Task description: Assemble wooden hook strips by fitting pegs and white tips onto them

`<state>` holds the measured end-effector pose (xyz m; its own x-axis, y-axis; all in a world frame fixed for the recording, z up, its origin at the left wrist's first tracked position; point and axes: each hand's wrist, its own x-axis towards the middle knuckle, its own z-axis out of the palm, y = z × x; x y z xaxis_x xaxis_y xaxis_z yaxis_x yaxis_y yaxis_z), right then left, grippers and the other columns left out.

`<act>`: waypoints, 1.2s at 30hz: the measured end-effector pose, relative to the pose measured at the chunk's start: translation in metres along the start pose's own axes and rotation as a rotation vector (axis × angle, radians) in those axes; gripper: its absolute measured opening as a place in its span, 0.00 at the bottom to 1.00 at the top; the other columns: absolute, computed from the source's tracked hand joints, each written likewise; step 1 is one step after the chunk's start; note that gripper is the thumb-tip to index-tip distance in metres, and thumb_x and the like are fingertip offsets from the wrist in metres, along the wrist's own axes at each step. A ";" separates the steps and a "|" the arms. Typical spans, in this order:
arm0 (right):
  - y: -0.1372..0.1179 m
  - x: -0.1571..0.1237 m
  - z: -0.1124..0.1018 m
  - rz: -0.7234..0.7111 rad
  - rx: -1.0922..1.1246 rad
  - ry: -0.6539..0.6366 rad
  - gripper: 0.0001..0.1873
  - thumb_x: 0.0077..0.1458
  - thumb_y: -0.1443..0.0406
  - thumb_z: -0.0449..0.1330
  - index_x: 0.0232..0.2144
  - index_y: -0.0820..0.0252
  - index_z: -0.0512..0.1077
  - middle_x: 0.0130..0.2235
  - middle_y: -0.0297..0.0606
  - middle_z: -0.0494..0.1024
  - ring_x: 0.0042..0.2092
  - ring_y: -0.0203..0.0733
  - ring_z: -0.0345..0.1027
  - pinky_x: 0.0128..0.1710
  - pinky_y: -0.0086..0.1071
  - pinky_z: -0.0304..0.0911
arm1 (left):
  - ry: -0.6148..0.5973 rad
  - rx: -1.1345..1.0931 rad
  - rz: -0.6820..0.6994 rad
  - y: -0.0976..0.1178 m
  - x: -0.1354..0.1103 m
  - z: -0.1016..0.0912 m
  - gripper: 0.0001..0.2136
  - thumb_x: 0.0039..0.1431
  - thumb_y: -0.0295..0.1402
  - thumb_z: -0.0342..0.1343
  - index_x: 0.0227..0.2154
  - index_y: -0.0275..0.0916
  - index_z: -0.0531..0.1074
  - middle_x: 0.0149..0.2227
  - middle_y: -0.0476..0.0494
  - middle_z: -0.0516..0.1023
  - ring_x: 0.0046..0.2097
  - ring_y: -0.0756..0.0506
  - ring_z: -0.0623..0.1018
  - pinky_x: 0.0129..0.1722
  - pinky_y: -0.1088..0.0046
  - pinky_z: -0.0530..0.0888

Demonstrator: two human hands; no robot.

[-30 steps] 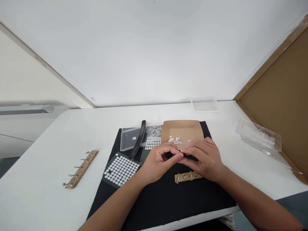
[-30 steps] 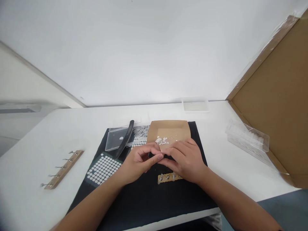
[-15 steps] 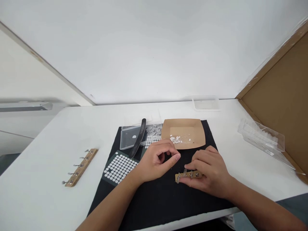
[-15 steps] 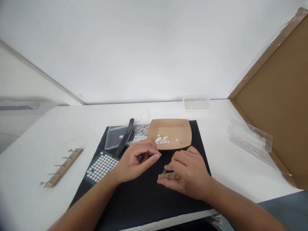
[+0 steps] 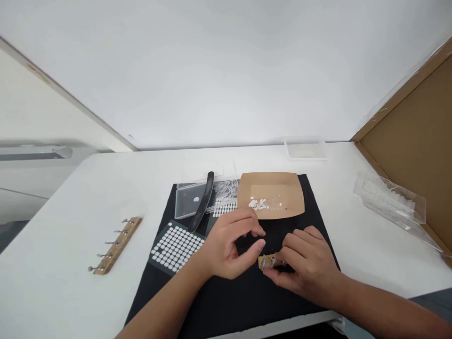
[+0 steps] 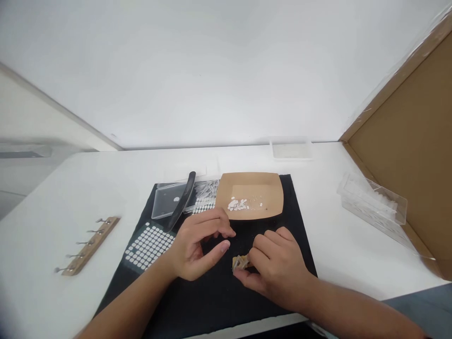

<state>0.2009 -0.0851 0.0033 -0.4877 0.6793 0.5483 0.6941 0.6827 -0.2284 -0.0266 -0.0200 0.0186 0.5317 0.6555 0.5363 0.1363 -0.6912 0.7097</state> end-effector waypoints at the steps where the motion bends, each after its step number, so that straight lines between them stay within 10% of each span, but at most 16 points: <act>1: 0.000 0.000 0.000 0.002 0.003 -0.002 0.17 0.63 0.58 0.69 0.26 0.56 0.70 0.26 0.30 0.69 0.30 0.39 0.59 0.34 0.40 0.44 | -0.006 0.002 -0.004 0.000 -0.001 0.000 0.05 0.61 0.27 0.60 0.39 0.36 0.79 0.32 0.42 0.76 0.30 0.47 0.73 0.27 0.72 0.69; 15: 0.004 -0.002 -0.002 0.020 0.038 -0.068 0.20 0.66 0.55 0.68 0.26 0.56 0.69 0.27 0.31 0.71 0.31 0.39 0.61 0.35 0.40 0.44 | -0.357 0.043 -0.040 0.001 0.001 -0.002 0.06 0.66 0.30 0.60 0.37 0.39 0.83 0.28 0.46 0.78 0.27 0.49 0.76 0.26 0.73 0.68; 36: 0.006 -0.004 0.002 0.034 0.048 -0.100 0.18 0.67 0.57 0.66 0.26 0.56 0.69 0.27 0.31 0.72 0.31 0.39 0.60 0.35 0.40 0.43 | -0.520 0.003 -0.065 -0.001 -0.003 0.003 0.08 0.71 0.33 0.61 0.40 0.43 0.86 0.29 0.47 0.79 0.29 0.50 0.78 0.27 0.74 0.68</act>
<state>0.2059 -0.0833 -0.0014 -0.5166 0.7240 0.4571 0.6859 0.6694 -0.2852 -0.0260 -0.0217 0.0148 0.8668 0.4600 0.1925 0.1850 -0.6551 0.7325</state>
